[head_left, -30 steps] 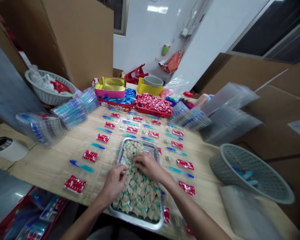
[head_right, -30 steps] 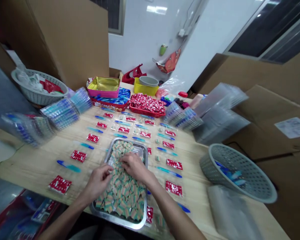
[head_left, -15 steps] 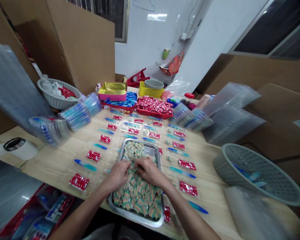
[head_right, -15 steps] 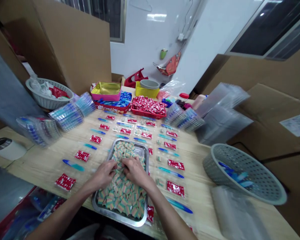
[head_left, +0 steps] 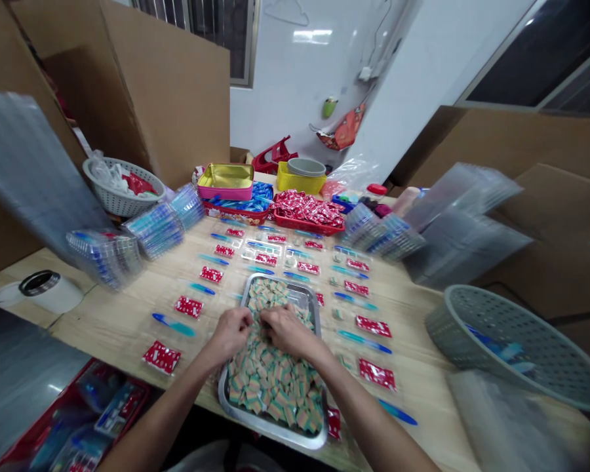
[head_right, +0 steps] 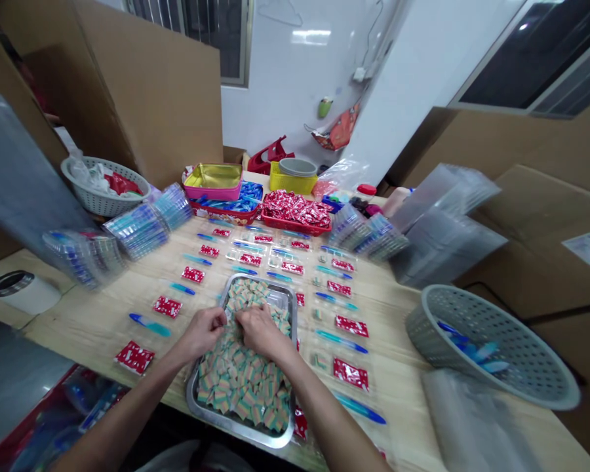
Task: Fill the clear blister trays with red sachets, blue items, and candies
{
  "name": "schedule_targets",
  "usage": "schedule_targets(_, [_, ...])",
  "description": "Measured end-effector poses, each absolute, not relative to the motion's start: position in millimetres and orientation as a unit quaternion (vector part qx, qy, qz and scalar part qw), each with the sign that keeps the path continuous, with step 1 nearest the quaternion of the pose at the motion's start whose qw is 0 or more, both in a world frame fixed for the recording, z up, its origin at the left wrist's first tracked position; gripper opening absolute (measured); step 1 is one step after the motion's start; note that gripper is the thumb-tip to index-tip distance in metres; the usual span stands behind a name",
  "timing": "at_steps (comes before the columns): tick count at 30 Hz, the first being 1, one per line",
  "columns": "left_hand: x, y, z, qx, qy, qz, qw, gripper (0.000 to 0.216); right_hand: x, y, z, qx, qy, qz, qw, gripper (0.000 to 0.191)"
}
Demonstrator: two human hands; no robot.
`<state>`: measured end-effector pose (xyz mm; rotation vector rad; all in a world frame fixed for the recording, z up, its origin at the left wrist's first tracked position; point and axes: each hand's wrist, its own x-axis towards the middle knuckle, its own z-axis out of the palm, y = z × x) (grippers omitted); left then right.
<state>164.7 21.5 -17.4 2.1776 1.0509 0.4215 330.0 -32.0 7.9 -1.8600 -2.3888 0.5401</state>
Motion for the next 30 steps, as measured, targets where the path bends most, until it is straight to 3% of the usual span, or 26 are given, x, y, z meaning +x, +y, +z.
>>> schedule_targets(10, [178.1, 28.3, -27.6, 0.879, 0.347, 0.141, 0.296, 0.027, 332.5, -39.7, -1.1, -0.603, -0.757, 0.2, 0.154, 0.028])
schedule_targets(14, [177.0, 25.7, -24.8, 0.865, 0.371, 0.157, 0.3, 0.033, 334.1, -42.4, 0.2, -0.599, -0.763, 0.201, 0.137, 0.027])
schedule_targets(27, [160.5, 6.6, -13.7, 0.752, 0.448, 0.247, 0.415, 0.008, 330.7, -39.5, 1.7, -0.594, -0.778, 0.183, 0.089, 0.026])
schedule_targets(30, [159.5, 2.7, -17.8, 0.727, 0.446, 0.269, 0.448, 0.004, 331.5, -40.5, 3.1, -0.597, -0.771, 0.193, 0.113, 0.025])
